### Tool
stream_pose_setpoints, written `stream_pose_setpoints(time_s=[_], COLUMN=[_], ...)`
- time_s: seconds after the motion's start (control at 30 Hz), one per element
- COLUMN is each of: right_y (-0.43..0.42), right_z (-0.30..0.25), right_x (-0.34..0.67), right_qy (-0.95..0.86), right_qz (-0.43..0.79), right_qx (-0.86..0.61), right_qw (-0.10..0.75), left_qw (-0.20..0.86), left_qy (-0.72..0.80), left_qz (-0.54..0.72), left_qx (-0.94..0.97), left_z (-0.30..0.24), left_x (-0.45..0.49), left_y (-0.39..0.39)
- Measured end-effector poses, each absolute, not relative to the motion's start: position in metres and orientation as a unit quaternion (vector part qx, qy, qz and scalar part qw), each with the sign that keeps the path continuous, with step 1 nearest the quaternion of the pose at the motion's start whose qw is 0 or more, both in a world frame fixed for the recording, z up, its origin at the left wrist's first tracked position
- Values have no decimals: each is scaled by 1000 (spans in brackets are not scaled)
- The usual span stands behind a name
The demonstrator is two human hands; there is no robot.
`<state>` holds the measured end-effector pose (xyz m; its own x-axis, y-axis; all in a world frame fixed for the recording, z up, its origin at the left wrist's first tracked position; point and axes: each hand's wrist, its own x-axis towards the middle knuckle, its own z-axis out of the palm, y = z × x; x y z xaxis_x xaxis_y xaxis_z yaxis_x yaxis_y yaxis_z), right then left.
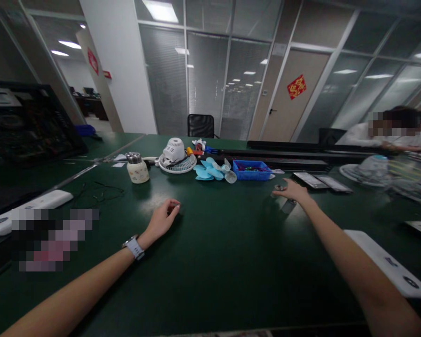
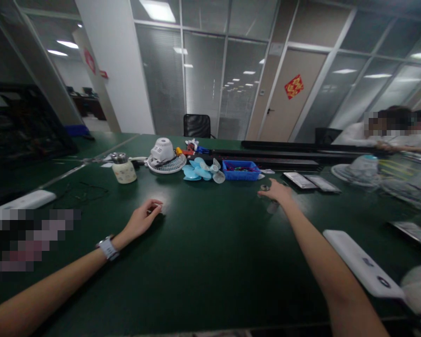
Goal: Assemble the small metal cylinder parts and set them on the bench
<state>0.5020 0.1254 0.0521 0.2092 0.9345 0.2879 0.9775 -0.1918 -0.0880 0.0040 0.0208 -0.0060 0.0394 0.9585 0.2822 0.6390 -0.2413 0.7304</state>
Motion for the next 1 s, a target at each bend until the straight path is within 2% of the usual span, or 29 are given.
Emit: stream_pose_setpoints(time_s=[0.37,0.53,0.63,0.73,0.9,1.0], right_y=[130,101,72,42,15,16], right_z=[71,74,72,66,48,36], right_x=[481,406,339,280,236,237], right_qy=[-616,-755,-844,-884,-879,-846], right_qz=[-23,-38,34,117,171,253], right_qx=[-786,-644,-509,-421,-387,-387], right_qw=[38,122,167,166,220,265], left_qw=[192,195,183,147,142,170], left_qy=[571,554,532,502,459,450], left_qz=[387,391,388,396,420,433], left_qx=[698,709,730,755,770,762], left_z=[-6,-4,0,6,18,23], left_x=[4,7,11,17,31,40], left_y=[20,17,13,5,-11,-15])
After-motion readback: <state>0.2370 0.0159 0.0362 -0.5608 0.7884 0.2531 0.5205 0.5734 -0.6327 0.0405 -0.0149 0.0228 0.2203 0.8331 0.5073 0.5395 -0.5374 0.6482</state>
